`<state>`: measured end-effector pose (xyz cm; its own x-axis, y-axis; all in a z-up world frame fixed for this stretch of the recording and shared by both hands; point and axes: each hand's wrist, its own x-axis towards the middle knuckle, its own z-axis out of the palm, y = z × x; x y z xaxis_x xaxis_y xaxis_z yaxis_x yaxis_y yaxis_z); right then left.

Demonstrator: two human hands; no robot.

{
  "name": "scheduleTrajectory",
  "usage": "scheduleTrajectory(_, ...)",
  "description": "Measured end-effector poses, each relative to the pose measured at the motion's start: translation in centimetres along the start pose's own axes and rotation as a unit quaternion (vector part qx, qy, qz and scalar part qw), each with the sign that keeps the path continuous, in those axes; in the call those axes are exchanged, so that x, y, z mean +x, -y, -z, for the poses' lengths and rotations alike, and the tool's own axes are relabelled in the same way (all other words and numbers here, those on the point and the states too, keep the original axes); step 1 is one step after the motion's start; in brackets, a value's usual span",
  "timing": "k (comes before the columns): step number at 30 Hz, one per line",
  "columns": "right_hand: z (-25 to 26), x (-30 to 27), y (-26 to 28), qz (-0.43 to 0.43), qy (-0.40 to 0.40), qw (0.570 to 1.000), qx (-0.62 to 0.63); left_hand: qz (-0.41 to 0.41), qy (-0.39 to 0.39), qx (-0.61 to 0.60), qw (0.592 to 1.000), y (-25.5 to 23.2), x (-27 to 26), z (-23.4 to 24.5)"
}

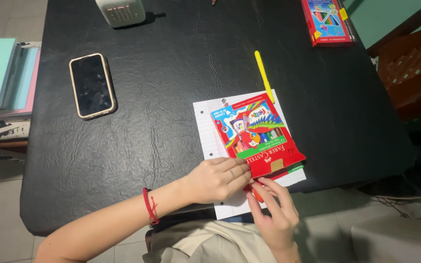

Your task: Testing various colored markers from a box by drawing swatches on a piece of paper to create a color chart.

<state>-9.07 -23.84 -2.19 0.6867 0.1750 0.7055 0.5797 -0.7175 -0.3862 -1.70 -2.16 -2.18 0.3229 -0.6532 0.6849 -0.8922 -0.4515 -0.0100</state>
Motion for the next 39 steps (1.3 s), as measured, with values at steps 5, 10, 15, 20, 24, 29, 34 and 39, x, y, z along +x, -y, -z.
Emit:
scheduleTrajectory(5, 1.3, 0.4, 1.4, 0.015, 0.020, 0.999, 0.025, 0.004, -0.019, -0.001, 1.000, 0.4, 0.5, 0.4)
scheduleTrajectory(10, 1.1, 0.6, 1.6, 0.027, 0.003, 0.999, 0.039, -0.001, -0.015, 0.001, 1.000, 0.2, 0.6, 0.6)
scheduleTrajectory(15, 0.3, 1.4, 1.2, 0.028, -0.021, 0.999, 0.014, -0.004, -0.001, -0.010, 1.000, 0.1, 0.0, 0.2)
scheduleTrajectory(20, -1.0, 1.1, 0.2, 0.014, -0.041, 0.999, 0.014, -0.010, -0.008, 0.002, 1.000, 0.0, 0.1, 0.3)
scheduleTrajectory(24, -1.7, 0.8, 0.0, -0.021, -0.035, 0.999, 0.018, -0.008, -0.002, -0.001, 1.000, 0.0, -0.1, 0.1)
scheduleTrajectory(29, -2.6, 0.4, -0.3, -0.050, -0.046, 0.997, 0.027, -0.007, 0.000, 0.004, 1.000, -0.1, -0.4, -0.1)
scheduleTrajectory(34, -3.3, 0.6, -0.1, -0.081, -0.055, 0.995, 0.037, -0.005, 0.003, 0.003, 1.000, 0.0, -0.4, -0.1)
scheduleTrajectory(39, -2.7, 1.3, 0.4, -0.050, -0.038, 0.998, 0.031, 0.003, -0.004, -0.006, 1.000, 0.1, -0.1, 0.0)
